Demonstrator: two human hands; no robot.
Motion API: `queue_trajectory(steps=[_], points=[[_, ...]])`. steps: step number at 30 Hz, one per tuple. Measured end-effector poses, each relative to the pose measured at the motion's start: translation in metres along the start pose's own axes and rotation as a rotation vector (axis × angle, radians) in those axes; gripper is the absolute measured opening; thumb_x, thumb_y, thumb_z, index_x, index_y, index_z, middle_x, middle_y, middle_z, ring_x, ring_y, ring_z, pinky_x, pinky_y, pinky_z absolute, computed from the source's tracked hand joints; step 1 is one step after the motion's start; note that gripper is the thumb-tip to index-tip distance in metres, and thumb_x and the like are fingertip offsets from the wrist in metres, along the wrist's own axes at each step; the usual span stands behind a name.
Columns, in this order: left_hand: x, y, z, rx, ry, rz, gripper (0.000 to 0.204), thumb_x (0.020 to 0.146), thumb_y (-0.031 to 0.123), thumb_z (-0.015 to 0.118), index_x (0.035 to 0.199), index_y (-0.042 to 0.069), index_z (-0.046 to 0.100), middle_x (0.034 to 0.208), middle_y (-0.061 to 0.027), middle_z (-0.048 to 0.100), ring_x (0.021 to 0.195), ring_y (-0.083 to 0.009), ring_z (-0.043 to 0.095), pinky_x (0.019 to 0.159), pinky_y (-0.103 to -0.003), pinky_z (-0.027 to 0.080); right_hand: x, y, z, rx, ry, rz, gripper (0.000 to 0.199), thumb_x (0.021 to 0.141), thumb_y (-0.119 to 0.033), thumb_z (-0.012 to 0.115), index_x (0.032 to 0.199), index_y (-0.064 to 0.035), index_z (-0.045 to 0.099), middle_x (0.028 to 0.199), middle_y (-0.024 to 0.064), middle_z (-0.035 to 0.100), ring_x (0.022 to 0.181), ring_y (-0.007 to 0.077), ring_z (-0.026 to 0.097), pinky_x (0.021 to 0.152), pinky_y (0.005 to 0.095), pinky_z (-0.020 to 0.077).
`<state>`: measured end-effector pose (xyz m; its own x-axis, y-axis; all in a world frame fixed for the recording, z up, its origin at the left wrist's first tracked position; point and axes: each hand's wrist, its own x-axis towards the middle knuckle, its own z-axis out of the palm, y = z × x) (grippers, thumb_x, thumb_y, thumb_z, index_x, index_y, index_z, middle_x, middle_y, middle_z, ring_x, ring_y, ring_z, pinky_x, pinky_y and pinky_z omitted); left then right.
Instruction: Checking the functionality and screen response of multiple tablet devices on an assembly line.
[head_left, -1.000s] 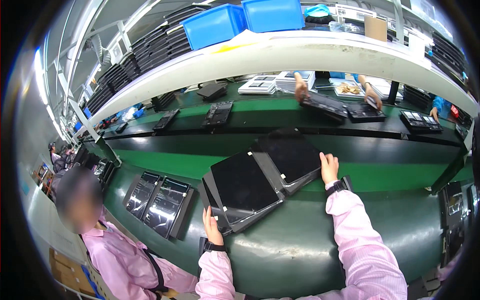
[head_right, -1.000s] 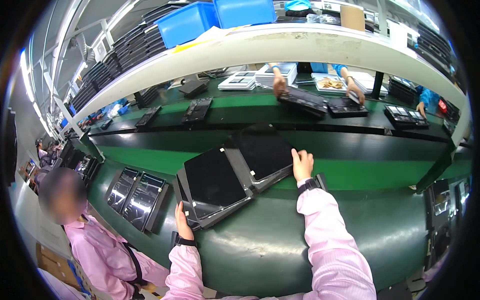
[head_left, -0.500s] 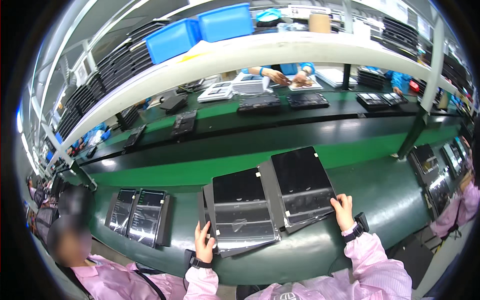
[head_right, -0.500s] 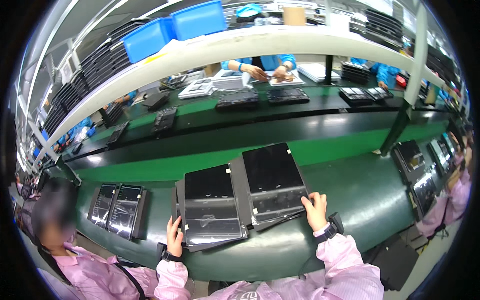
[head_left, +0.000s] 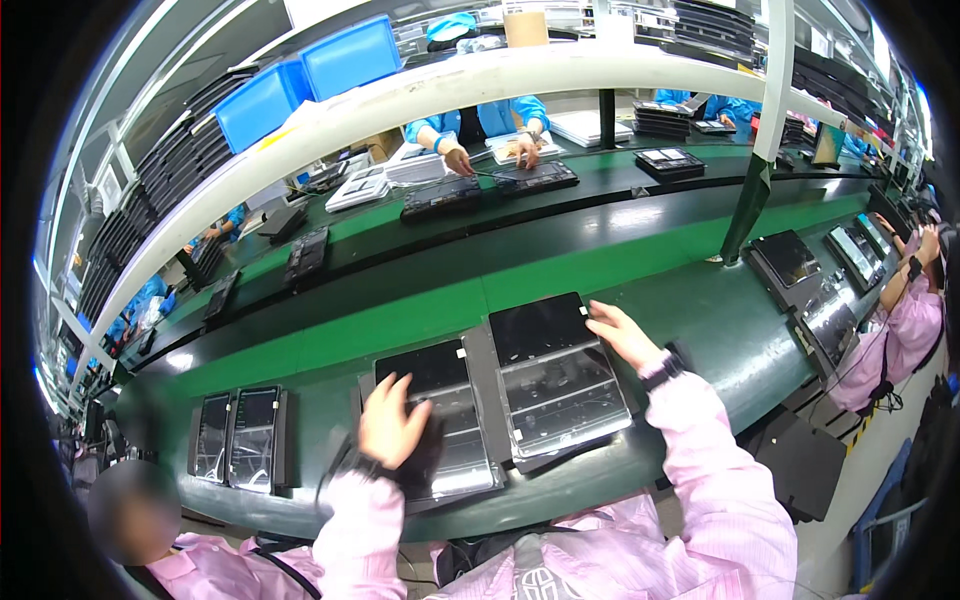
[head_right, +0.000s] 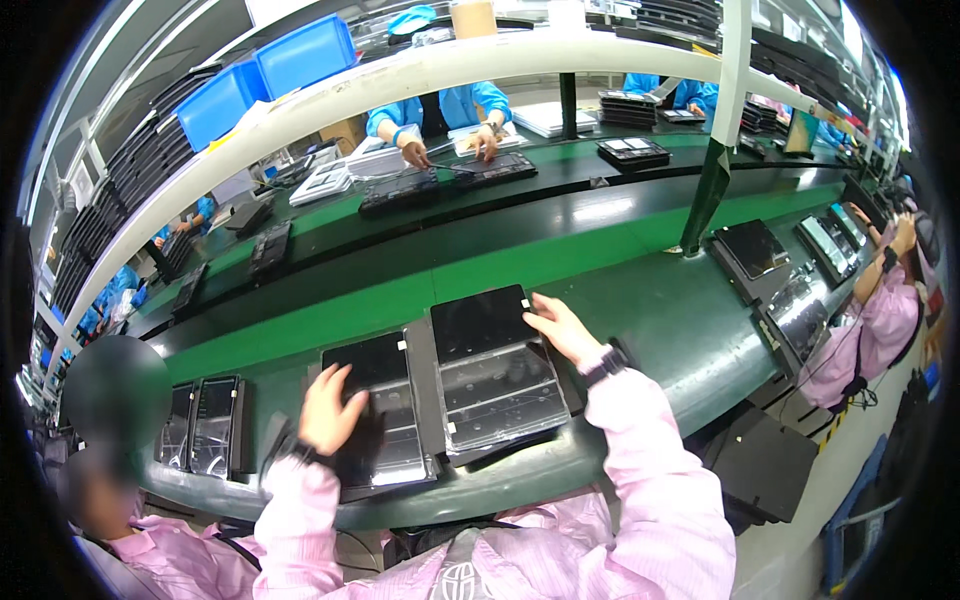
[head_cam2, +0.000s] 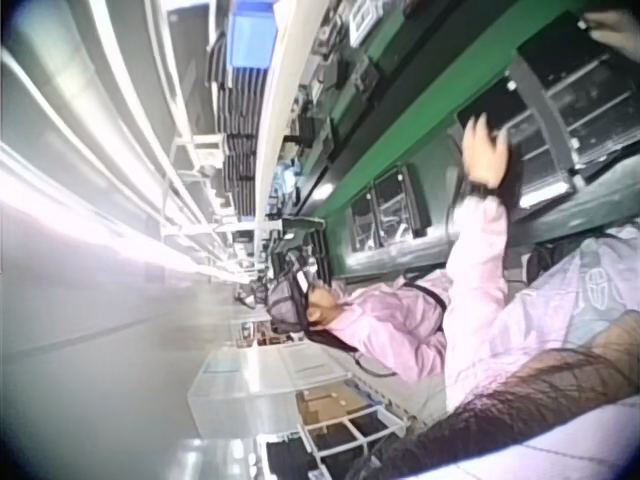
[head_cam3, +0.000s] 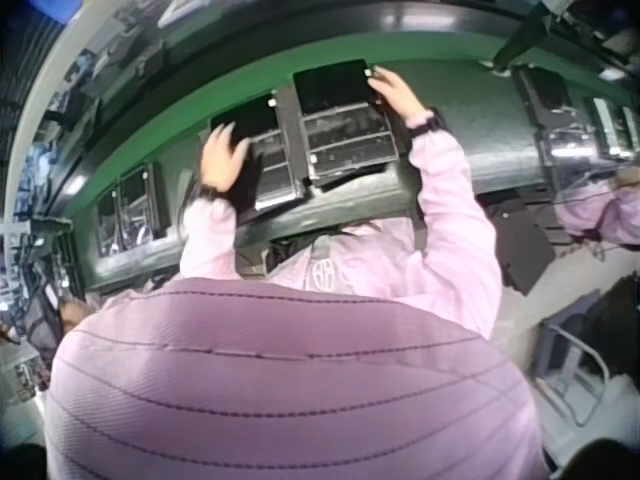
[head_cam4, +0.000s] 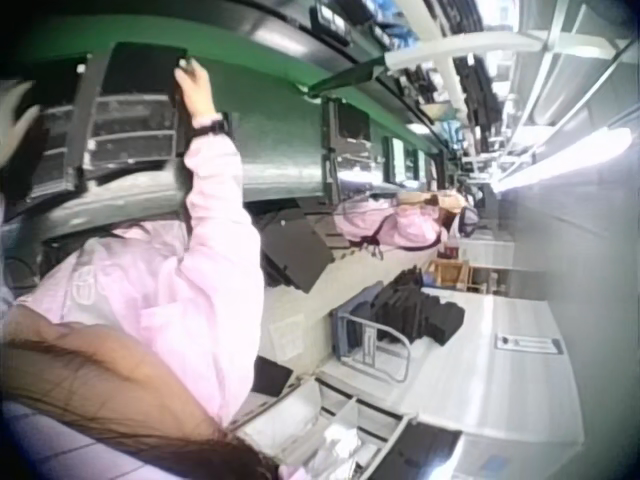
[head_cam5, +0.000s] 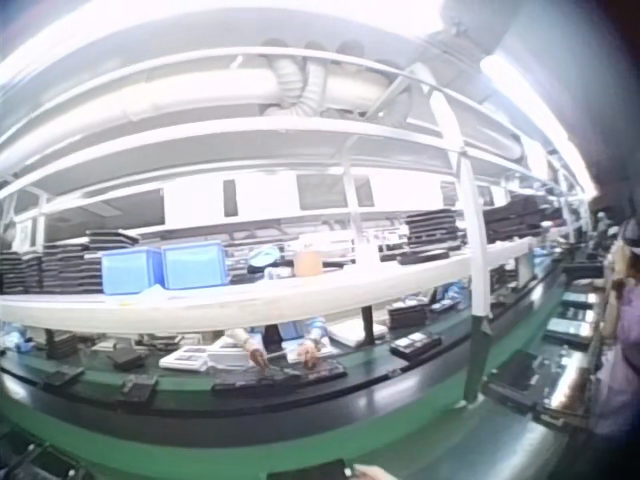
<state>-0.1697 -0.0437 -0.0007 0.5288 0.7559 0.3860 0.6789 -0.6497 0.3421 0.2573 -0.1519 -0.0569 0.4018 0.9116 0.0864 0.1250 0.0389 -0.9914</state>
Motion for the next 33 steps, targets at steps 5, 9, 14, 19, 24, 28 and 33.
queue_trajectory(steps=[5,9,14,19,24,28,33], points=[[0.073,0.05,0.075,0.226,-0.04,-0.16,0.081,0.074,0.05,0.07,0.139,0.006,0.05,0.14,-0.0239,0.049,0.137,-0.0419,0.039,0.112,-0.055,0.03,0.042,0.03,0.028,-0.122,0.048,-0.135,0.092,0.079,-0.024,0.08,0.151,0.0047,0.03,0.147,0.0253,0.044,0.13,0.0317,0.049,0.109,0.0381,0.0388],[0.106,0.034,0.08,0.219,-0.109,-0.378,0.071,0.071,0.05,0.065,0.125,0.004,0.062,0.126,-0.0226,0.058,0.127,-0.0408,0.046,0.112,-0.058,0.023,0.037,0.041,0.028,0.192,0.053,-0.097,0.079,0.081,-0.001,0.077,0.146,0.0069,0.033,0.132,0.0215,0.056,0.119,0.0244,0.057,0.101,0.033,0.0459],[0.119,0.022,0.083,0.28,-0.174,-0.447,0.066,0.073,0.052,0.061,0.118,0.005,0.066,0.122,-0.0206,0.061,0.121,-0.0386,0.05,0.109,-0.064,0.023,0.034,0.036,0.031,0.131,0.103,-0.083,0.07,0.081,-0.001,0.077,0.14,0.0061,0.039,0.128,0.0188,0.058,0.12,0.0231,0.055,0.103,0.0337,0.0446],[0.126,0.02,0.092,0.258,-0.162,-0.389,0.056,0.079,0.049,0.057,0.112,0.006,0.069,0.115,-0.0167,0.066,0.117,-0.0361,0.053,0.11,-0.059,0.025,0.03,0.023,0.032,0.069,0.107,-0.019,0.069,0.082,-0.003,0.076,0.14,0.0056,0.039,0.131,0.0213,0.056,0.12,0.0241,0.055,0.102,0.0336,0.0451],[0.12,0.003,0.088,0.079,-0.14,-0.291,0.041,0.083,0.04,0.059,0.106,0.008,0.071,0.11,-0.0115,0.069,0.11,-0.0303,0.058,0.102,-0.047,0.033,0.026,0.017,0.033,0.16,0.099,0.017,0.072,0.083,-0.003,0.076,0.143,0.0049,0.037,0.129,0.0223,0.056,0.118,0.0235,0.056,0.099,0.0321,0.0475],[0.115,-0.017,0.086,-0.111,-0.026,-0.186,0.028,0.087,0.03,0.06,0.101,0.009,0.073,0.103,-0.009,0.072,0.103,-0.0274,0.064,0.095,-0.044,0.037,0.028,0.019,0.032,0.166,0.099,0.021,0.074,0.083,-0.003,0.076,0.144,0.0042,0.035,0.13,0.0226,0.056,0.118,0.0233,0.056,0.098,0.0313,0.0481],[0.117,-0.022,0.089,-0.17,0.037,-0.184,0.028,0.088,0.03,0.061,0.096,0.007,0.075,0.096,-0.0107,0.074,0.097,-0.0294,0.066,0.091,-0.043,0.04,0.03,0.024,0.031,0.205,0.093,0.036,0.074,0.082,-0.002,0.076,0.144,0.0039,0.036,0.129,0.0211,0.056,0.117,0.0226,0.057,0.099,0.0315,0.048]])
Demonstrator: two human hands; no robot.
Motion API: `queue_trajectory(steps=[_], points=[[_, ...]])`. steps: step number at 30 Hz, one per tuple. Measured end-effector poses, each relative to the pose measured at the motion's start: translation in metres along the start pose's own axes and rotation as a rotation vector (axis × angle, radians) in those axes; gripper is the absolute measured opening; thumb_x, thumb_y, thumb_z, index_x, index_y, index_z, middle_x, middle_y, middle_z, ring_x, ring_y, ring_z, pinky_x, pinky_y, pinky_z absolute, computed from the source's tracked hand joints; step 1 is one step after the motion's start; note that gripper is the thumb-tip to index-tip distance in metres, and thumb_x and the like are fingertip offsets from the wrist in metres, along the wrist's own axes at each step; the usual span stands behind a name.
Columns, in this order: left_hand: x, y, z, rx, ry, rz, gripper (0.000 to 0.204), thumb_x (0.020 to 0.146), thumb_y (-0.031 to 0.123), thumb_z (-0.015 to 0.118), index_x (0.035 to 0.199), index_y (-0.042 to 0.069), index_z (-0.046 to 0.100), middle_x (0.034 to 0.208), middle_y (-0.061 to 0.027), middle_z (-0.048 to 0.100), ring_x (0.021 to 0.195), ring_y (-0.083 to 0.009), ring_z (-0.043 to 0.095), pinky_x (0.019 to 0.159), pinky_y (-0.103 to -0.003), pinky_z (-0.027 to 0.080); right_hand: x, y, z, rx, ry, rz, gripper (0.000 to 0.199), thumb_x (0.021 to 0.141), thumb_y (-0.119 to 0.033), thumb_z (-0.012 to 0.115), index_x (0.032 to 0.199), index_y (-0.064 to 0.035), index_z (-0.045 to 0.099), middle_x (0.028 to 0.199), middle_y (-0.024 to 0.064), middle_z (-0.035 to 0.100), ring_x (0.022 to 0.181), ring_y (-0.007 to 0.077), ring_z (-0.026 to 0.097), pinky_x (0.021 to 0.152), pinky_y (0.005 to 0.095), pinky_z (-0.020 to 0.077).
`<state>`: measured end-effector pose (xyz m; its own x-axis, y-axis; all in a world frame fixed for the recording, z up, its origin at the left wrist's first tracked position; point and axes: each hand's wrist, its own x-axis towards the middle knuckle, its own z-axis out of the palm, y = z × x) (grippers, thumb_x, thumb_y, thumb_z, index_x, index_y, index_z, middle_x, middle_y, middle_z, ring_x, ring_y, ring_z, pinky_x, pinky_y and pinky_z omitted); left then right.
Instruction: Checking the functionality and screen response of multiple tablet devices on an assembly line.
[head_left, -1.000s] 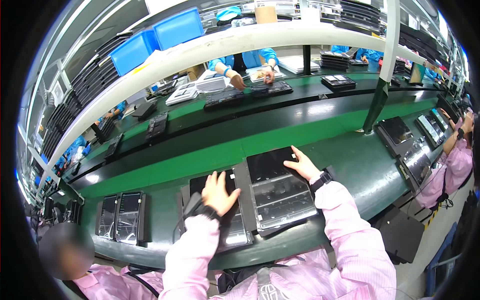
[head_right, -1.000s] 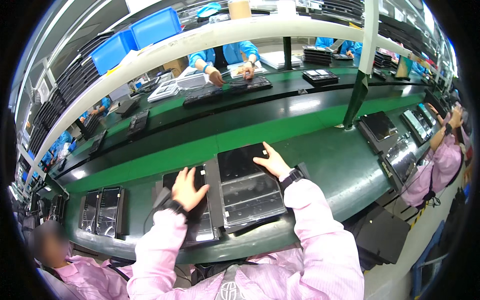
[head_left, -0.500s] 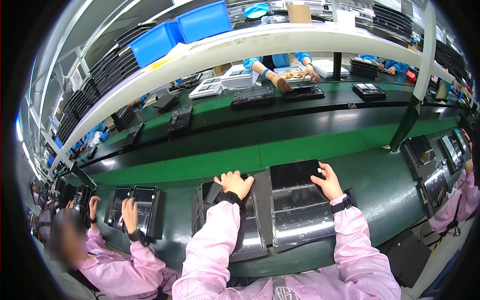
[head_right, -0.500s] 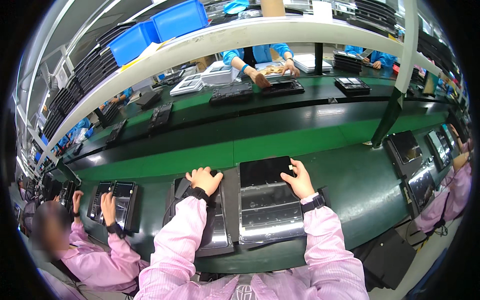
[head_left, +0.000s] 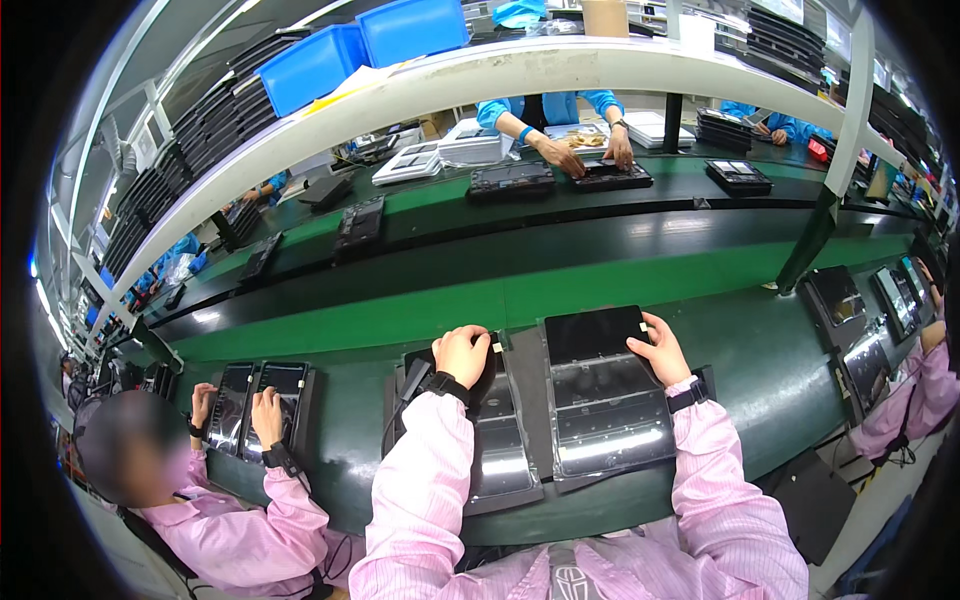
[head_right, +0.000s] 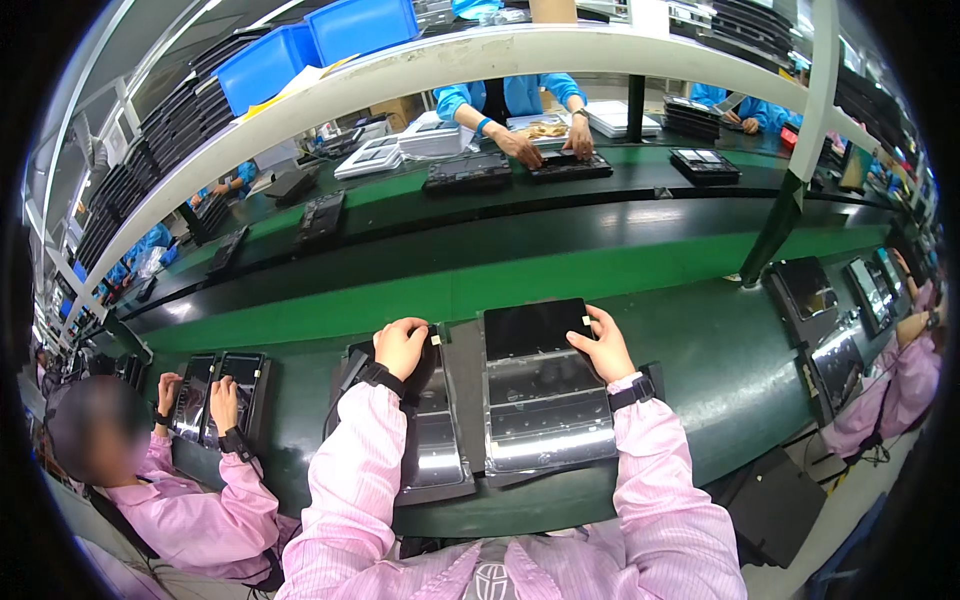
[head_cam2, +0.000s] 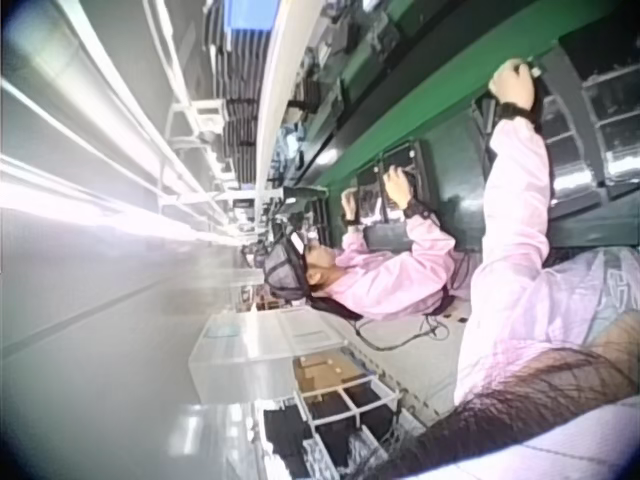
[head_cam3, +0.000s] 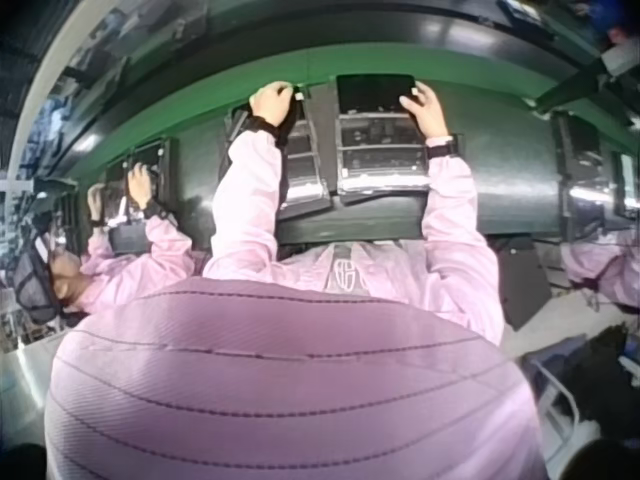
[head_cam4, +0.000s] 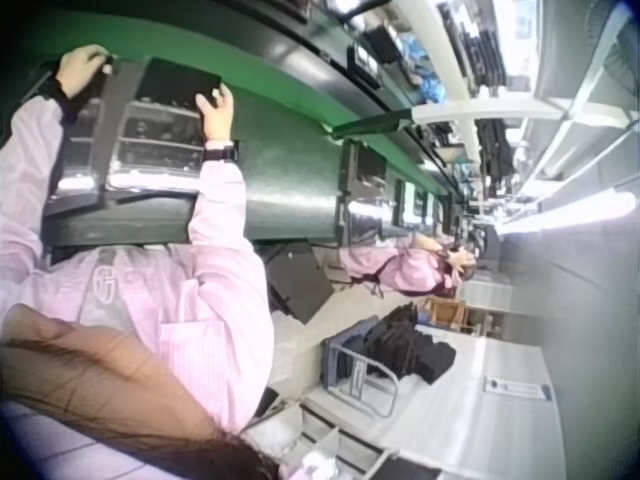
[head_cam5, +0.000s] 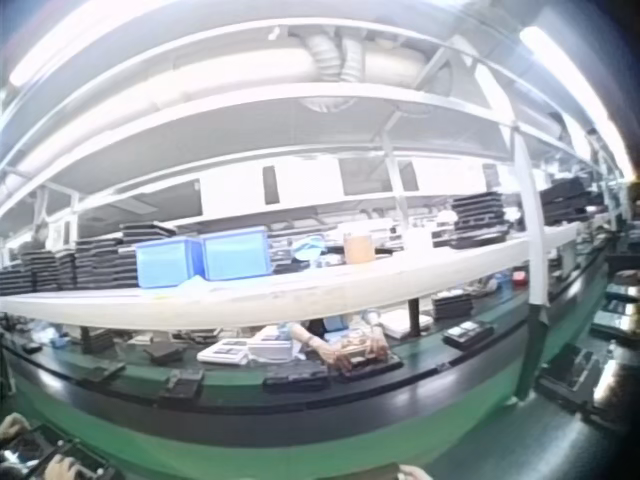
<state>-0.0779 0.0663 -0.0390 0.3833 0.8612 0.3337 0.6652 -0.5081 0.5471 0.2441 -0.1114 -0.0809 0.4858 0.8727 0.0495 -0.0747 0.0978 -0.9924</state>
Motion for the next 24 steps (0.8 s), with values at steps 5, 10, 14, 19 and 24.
queue_trajectory(steps=[5,10,14,19,24], points=[[-0.002,0.02,-0.017,0.017,0.038,-0.01,0.025,0.086,0.028,0.064,0.097,0.007,0.074,0.1,-0.0087,0.071,0.104,-0.0269,0.061,0.099,-0.043,0.035,0.001,0.001,-0.001,0.044,-0.029,-0.015,0.078,0.081,0.001,0.076,0.147,0.003,0.034,0.129,0.0188,0.056,0.116,0.0209,0.057,0.098,0.0311,0.0483],[-0.01,0.05,-0.04,0.016,0.129,0.107,0.025,0.083,0.025,0.067,0.098,0.006,0.073,0.098,-0.0077,0.069,0.1,-0.0261,0.06,0.098,-0.042,0.035,0.001,0.0,0.0,0.069,-0.035,-0.007,0.079,0.081,0.003,0.075,0.149,0.0033,0.033,0.126,0.0175,0.059,0.113,0.0197,0.058,0.097,0.0302,0.0488],[-0.019,0.068,-0.049,0.029,0.19,0.238,0.028,0.079,0.024,0.071,0.101,0.007,0.071,0.094,-0.005,0.066,0.096,-0.0245,0.059,0.094,-0.04,0.036,0.0,0.0,-0.001,0.109,-0.068,-0.001,0.078,0.082,0.004,0.074,0.148,0.0035,0.034,0.127,0.0187,0.059,0.114,0.0205,0.059,0.098,0.0305,0.0487],[-0.024,0.078,-0.055,0.125,0.248,0.346,0.039,0.073,0.03,0.076,0.104,0.008,0.069,0.095,-0.0041,0.063,0.094,-0.0238,0.057,0.092,-0.039,0.037,0.0,0.0,-0.001,-0.017,-0.028,-0.026,0.075,0.082,0.002,0.074,0.147,0.0032,0.036,0.126,0.0194,0.06,0.114,0.0221,0.06,0.097,0.0311,0.0493],[-0.023,0.084,-0.058,0.145,0.216,0.321,0.04,0.071,0.033,0.078,0.102,0.008,0.069,0.095,-0.0038,0.063,0.094,-0.0238,0.057,0.092,-0.039,0.036,-0.001,-0.006,0.001,0.014,-0.034,0.02,0.076,0.082,-0.001,0.075,0.147,0.0029,0.036,0.126,0.0207,0.061,0.114,0.0224,0.06,0.097,0.0313,0.0496]])
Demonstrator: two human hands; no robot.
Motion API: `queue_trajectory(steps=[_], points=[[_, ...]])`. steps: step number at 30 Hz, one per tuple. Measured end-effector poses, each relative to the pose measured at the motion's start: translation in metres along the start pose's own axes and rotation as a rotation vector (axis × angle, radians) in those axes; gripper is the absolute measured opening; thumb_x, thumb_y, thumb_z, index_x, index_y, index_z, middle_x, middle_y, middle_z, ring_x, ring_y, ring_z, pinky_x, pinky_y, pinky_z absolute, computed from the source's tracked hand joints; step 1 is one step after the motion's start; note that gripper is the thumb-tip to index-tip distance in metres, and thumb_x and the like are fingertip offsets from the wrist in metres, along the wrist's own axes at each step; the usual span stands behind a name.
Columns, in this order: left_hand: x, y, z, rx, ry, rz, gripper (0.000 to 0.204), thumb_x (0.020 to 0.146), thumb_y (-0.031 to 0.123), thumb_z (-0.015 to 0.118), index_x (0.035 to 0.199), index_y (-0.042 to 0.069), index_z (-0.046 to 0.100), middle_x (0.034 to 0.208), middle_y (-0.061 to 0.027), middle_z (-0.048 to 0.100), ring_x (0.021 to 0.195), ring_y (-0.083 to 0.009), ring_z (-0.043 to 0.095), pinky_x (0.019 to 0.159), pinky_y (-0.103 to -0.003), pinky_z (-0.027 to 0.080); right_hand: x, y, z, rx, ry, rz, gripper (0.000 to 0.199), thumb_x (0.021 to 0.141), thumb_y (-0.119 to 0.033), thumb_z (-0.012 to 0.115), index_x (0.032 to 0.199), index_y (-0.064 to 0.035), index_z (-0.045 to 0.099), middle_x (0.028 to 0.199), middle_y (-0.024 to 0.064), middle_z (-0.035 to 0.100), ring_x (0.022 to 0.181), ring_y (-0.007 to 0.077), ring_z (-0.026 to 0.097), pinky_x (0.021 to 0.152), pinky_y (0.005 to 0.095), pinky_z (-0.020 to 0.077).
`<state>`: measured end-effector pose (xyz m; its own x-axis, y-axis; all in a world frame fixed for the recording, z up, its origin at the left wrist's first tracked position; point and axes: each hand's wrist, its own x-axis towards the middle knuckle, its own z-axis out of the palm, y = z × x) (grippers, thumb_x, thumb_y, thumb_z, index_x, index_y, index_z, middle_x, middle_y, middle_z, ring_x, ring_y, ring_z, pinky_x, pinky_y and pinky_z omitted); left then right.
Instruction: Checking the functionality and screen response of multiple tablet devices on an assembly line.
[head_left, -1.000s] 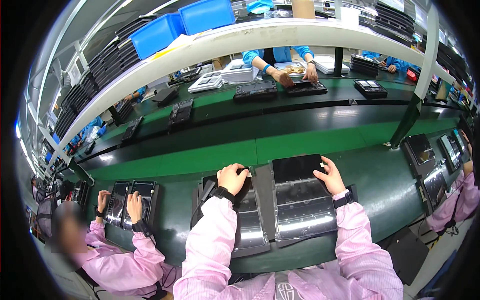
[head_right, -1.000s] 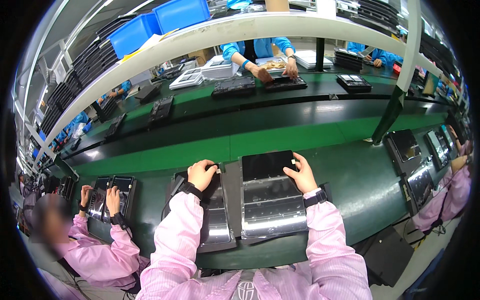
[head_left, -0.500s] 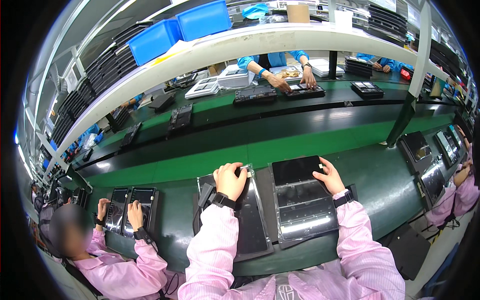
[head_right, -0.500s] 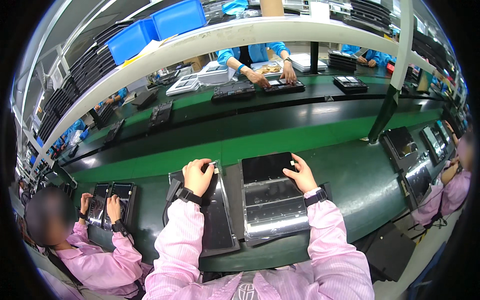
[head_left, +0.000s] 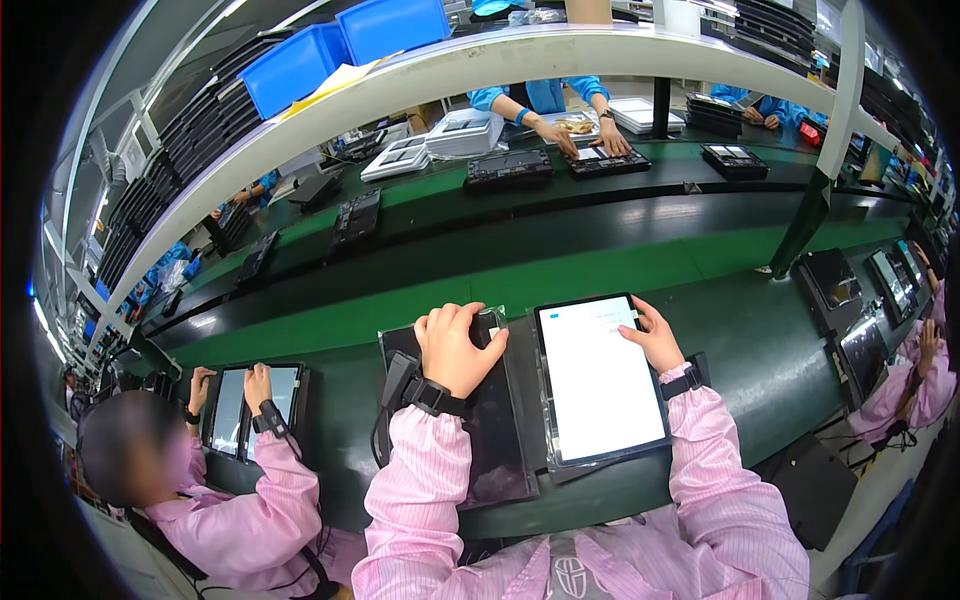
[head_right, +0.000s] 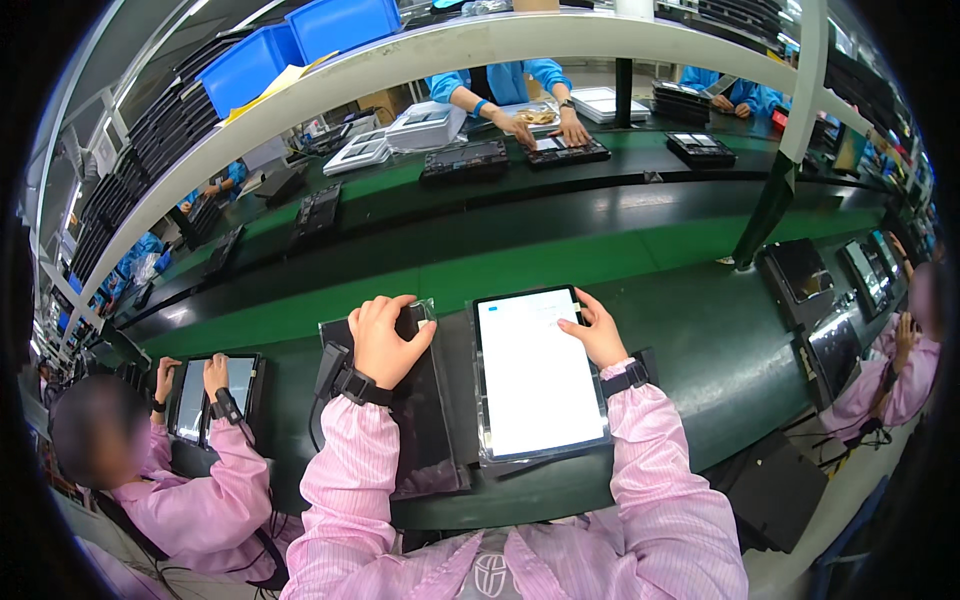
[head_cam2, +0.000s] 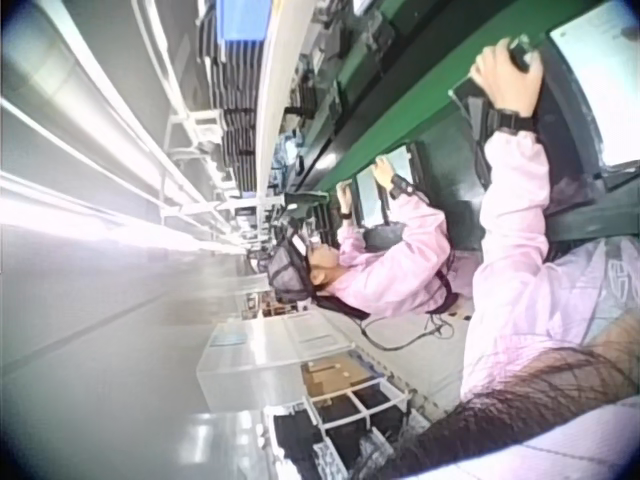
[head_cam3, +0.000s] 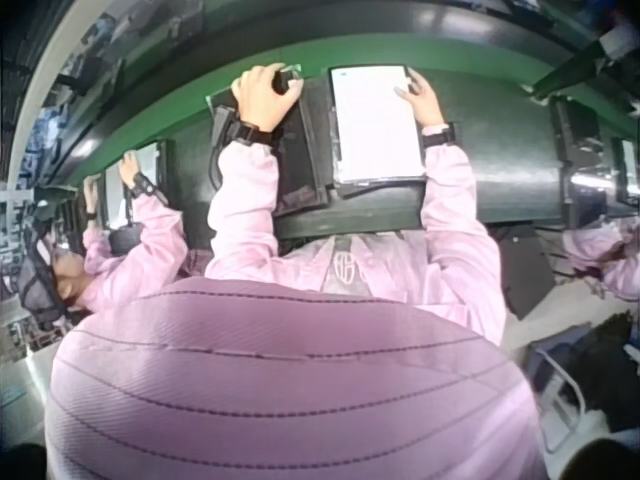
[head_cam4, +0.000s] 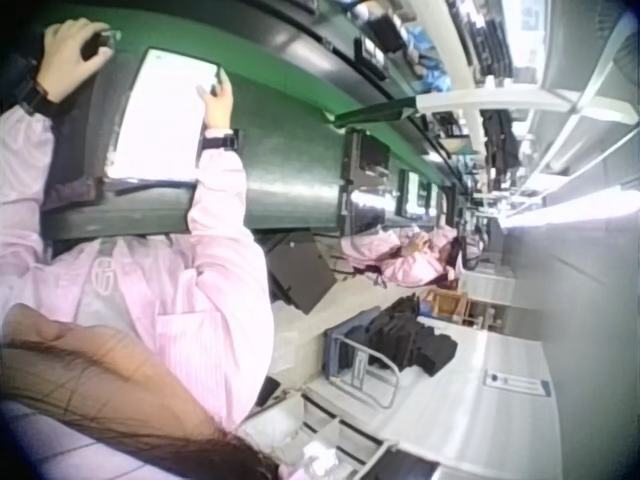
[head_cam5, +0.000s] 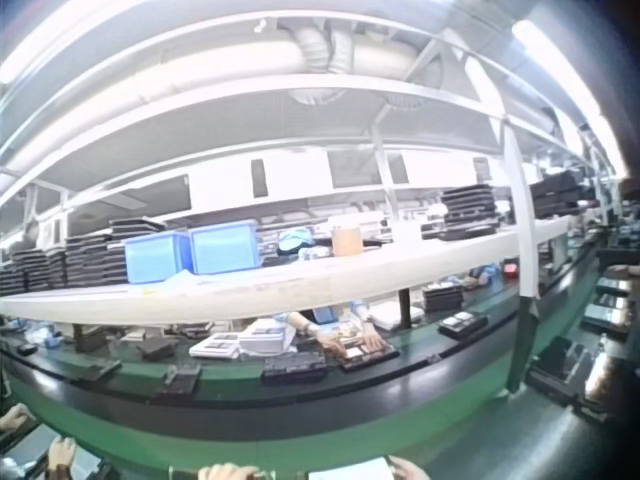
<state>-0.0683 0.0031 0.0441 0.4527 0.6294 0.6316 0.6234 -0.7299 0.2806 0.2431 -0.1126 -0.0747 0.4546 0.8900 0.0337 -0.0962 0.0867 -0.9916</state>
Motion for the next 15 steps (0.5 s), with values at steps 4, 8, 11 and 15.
queue_trajectory(steps=[4,8,11,15], points=[[0.002,0.013,-0.013,-0.096,0.031,0.002,0.031,0.074,0.028,0.076,0.098,0.009,0.07,0.092,-0.0035,0.064,0.094,-0.0235,0.057,0.093,-0.041,0.035,-0.002,-0.004,0.002,-0.034,0.01,-0.008,0.076,0.083,-0.001,0.075,0.148,0.0025,0.036,0.125,0.0213,0.062,0.112,0.0221,0.062,0.096,0.0313,0.05],[-0.001,0.029,-0.04,-0.233,0.093,0.055,0.015,0.078,0.012,0.067,0.093,0.009,0.069,0.087,-0.0041,0.064,0.09,-0.023,0.058,0.092,-0.039,0.034,-0.002,-0.002,0.0,-0.007,-0.008,-0.02,0.077,0.083,-0.002,0.076,0.148,0.0023,0.036,0.127,0.0223,0.061,0.115,0.0227,0.061,0.097,0.0321,0.0494],[-0.001,0.039,-0.055,-0.251,0.114,0.081,0.017,0.075,0.013,0.068,0.091,0.008,0.067,0.087,-0.004,0.062,0.089,-0.0241,0.057,0.093,-0.039,0.034,0.0,0.001,-0.002,0.007,-0.007,-0.005,0.078,0.082,-0.002,0.076,0.148,0.0023,0.035,0.128,0.0233,0.06,0.118,0.0238,0.059,0.099,0.0331,0.0482],[0.0,0.046,-0.067,-0.21,0.108,0.08,0.027,0.067,0.019,0.074,0.089,0.008,0.064,0.085,-0.0037,0.06,0.087,-0.0244,0.055,0.091,-0.039,0.034,0.002,0.003,-0.003,-0.001,-0.021,-0.027,0.079,0.082,-0.003,0.077,0.148,0.0024,0.035,0.129,0.0245,0.059,0.121,0.025,0.057,0.1,0.0343,0.047]])
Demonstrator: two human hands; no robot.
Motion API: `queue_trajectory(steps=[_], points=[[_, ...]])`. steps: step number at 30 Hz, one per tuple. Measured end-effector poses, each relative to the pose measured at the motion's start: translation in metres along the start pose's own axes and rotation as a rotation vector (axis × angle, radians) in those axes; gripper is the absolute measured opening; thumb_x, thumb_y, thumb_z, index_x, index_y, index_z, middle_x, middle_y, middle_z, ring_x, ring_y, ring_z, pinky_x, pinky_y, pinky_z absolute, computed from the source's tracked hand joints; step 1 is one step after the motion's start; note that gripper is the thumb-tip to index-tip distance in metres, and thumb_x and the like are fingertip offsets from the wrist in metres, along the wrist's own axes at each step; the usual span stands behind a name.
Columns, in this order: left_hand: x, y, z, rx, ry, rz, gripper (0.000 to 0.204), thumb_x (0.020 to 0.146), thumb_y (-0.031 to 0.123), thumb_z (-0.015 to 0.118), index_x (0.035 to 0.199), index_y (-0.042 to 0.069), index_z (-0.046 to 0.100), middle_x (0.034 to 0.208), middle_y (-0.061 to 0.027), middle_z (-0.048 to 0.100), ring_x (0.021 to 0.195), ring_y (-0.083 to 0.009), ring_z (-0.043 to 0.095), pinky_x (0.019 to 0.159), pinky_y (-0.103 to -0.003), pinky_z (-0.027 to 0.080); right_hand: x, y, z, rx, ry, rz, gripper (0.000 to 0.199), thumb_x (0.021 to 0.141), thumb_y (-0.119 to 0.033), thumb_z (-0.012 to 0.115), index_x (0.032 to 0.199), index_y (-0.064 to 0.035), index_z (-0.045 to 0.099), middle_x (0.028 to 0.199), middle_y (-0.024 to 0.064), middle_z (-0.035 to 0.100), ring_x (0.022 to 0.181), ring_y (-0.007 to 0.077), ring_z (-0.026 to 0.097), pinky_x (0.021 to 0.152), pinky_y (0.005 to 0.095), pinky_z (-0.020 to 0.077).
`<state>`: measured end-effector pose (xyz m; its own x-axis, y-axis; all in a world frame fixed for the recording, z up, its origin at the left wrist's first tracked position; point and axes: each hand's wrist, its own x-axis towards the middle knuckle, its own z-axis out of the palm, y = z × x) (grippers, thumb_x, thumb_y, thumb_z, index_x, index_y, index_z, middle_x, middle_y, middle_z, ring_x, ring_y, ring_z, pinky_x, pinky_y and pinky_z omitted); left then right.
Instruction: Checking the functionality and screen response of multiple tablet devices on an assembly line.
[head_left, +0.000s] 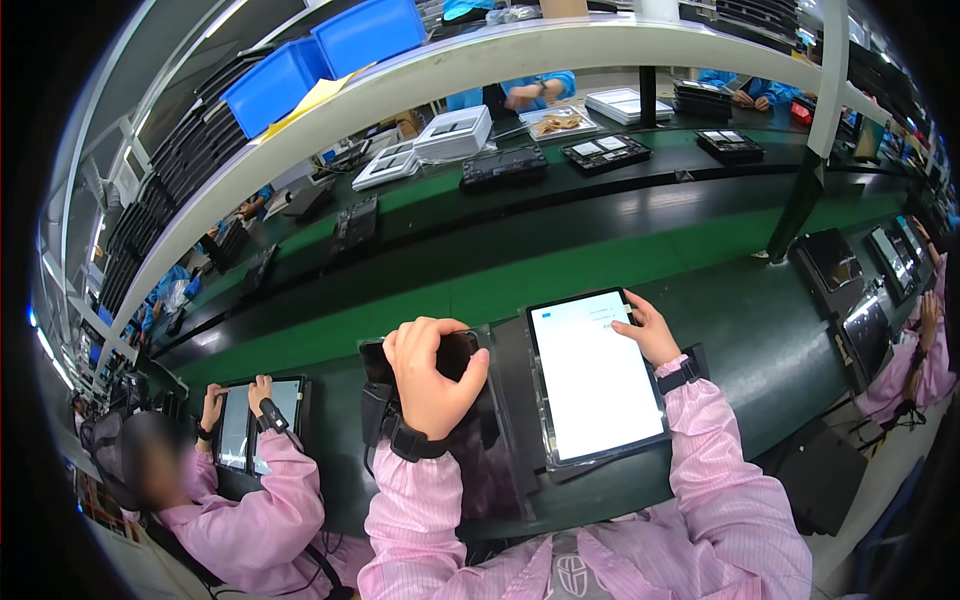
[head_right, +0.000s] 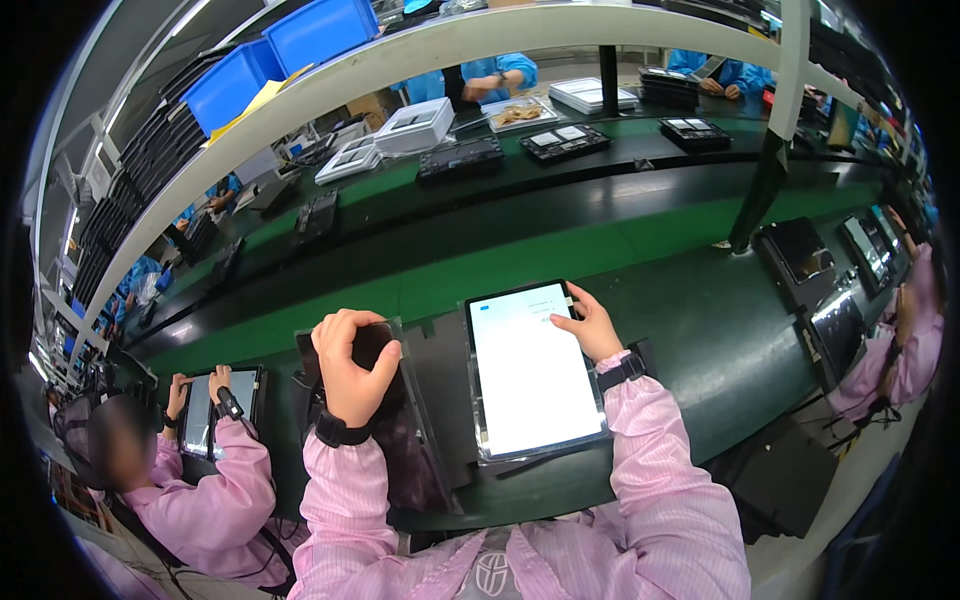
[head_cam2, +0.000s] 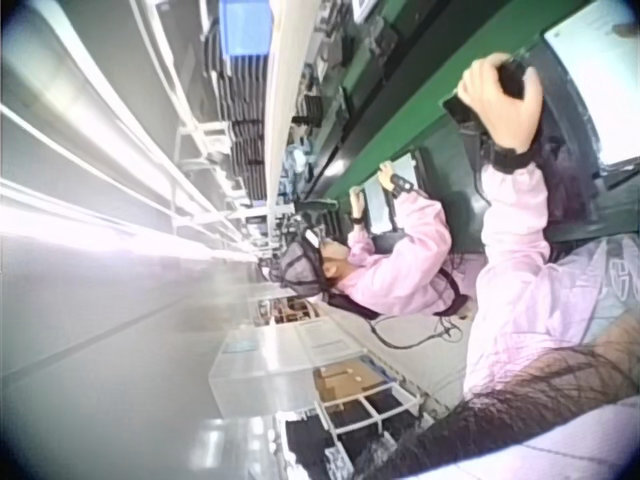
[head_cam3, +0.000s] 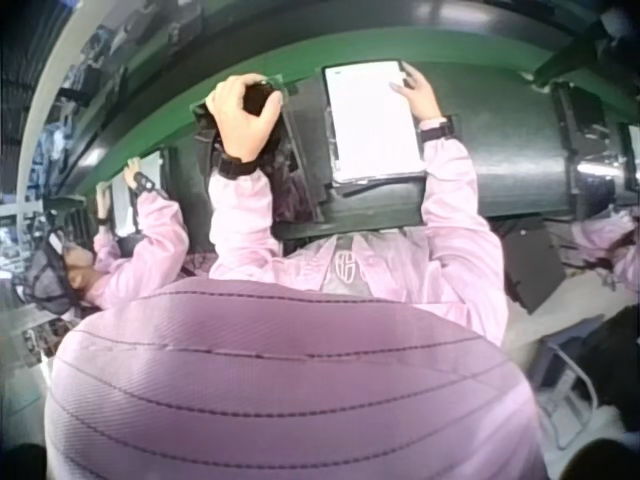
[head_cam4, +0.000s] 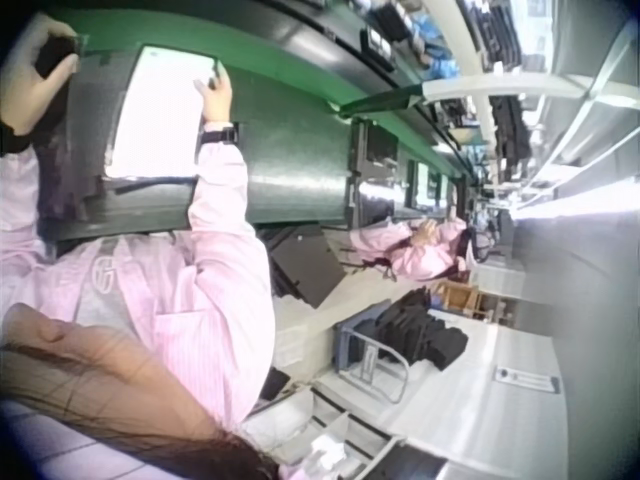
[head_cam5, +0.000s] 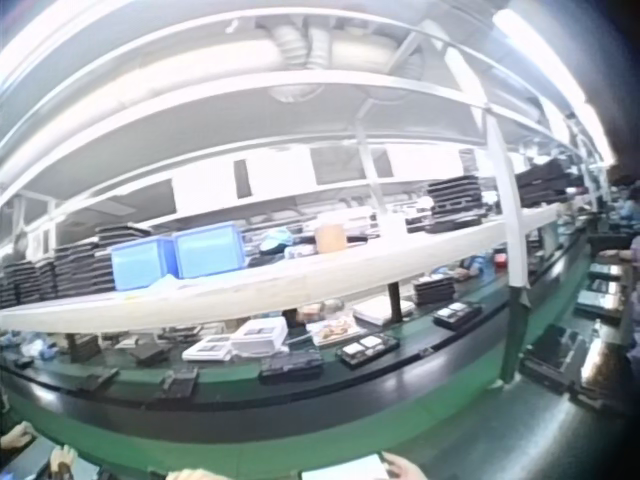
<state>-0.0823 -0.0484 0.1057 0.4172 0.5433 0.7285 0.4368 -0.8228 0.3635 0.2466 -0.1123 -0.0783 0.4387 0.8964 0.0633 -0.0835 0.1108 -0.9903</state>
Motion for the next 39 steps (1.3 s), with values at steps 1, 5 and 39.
queue_trajectory(steps=[1,5,39], points=[[0.0,0.001,-0.002,0.018,-0.006,-0.003,0.03,0.065,0.021,0.075,0.089,0.008,0.063,0.085,-0.0037,0.059,0.086,-0.0244,0.055,0.09,-0.039,0.034,0.0,0.0,0.0,-0.011,0.006,0.003,0.079,0.082,-0.003,0.077,0.148,0.0023,0.036,0.129,0.0246,0.059,0.121,0.0254,0.057,0.101,0.0345,0.0469],[0.001,0.002,-0.006,0.055,0.014,0.021,0.036,0.058,0.02,0.075,0.088,0.009,0.059,0.082,-0.0037,0.056,0.081,-0.0244,0.053,0.088,-0.038,0.034,0.0,0.0,0.001,-0.005,0.008,0.012,0.08,0.081,-0.005,0.078,0.148,0.0019,0.036,0.13,0.0253,0.058,0.122,0.0267,0.056,0.101,0.0355,0.0463],[-0.009,-0.067,-0.18,-0.485,0.329,-0.323,0.017,0.102,0.018,0.056,0.089,0.006,0.055,0.081,0.0043,0.052,0.077,-0.0045,0.045,0.069,-0.021,0.034,-0.015,-0.058,0.01,-0.502,0.128,-0.164,0.081,0.087,-0.024,0.074,0.152,-0.0052,0.03,0.154,0.0202,0.033,0.142,0.0308,0.033,0.116,0.0418,0.0263]])
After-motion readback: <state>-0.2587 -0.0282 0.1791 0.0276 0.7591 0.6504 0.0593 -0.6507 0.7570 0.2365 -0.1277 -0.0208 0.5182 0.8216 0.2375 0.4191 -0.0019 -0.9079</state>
